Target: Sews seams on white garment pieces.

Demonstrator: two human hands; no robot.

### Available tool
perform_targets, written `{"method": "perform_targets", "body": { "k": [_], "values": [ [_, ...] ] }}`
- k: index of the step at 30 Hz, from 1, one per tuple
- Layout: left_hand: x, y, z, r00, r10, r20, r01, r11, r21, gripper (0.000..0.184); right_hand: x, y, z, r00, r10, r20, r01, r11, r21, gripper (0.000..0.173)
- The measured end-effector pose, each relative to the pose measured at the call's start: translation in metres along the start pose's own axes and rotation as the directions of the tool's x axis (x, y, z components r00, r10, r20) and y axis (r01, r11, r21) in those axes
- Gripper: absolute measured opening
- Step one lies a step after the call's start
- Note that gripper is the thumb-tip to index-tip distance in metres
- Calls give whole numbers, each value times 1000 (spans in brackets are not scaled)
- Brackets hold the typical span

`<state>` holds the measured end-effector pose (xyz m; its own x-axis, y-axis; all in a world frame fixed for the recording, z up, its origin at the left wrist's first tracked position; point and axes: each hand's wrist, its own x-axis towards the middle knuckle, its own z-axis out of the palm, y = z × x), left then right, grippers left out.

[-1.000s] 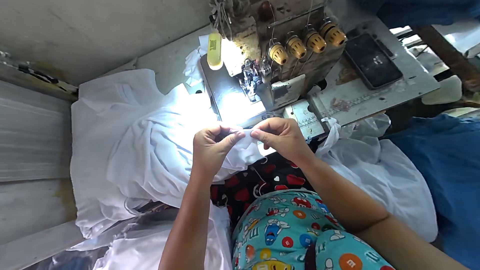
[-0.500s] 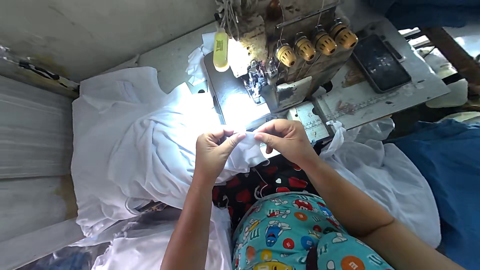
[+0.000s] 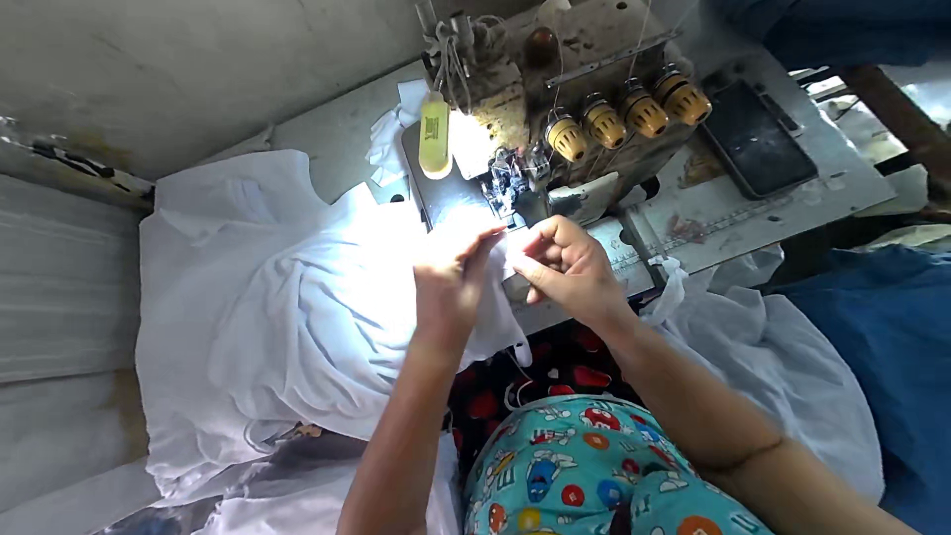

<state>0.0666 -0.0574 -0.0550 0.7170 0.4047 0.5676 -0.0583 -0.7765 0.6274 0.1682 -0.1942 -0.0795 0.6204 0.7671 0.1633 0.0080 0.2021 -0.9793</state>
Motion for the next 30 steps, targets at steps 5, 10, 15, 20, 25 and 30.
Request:
{"method": "perform_targets", "body": {
  "k": [5,10,15,20,25,30],
  "values": [
    [-5,-8,33,999,-37,-25,40,993,115,11,-9,17,-13,992,89,-90,-91,996,-14,16],
    [-11,3,29,997,-77,31,69,973,221,13,-12,18,-14,996,71,-51,-73,997,-23,15],
    [-28,17,34,990,-119,76,77,908,411,30,-5,22,-16,995,-91,-40,79,968,-238,14],
    [-22,8,32,989,-130,68,99,934,343,23,2,26,-18,973,-229,3,202,850,-487,18],
    [-10,-1,20,978,-152,145,102,947,305,20,-3,31,-17,980,-197,14,174,832,-526,25],
    [8,-15,12,960,-185,209,119,948,296,20,-2,29,-16,983,-175,50,170,784,-598,32]
  ]
}}
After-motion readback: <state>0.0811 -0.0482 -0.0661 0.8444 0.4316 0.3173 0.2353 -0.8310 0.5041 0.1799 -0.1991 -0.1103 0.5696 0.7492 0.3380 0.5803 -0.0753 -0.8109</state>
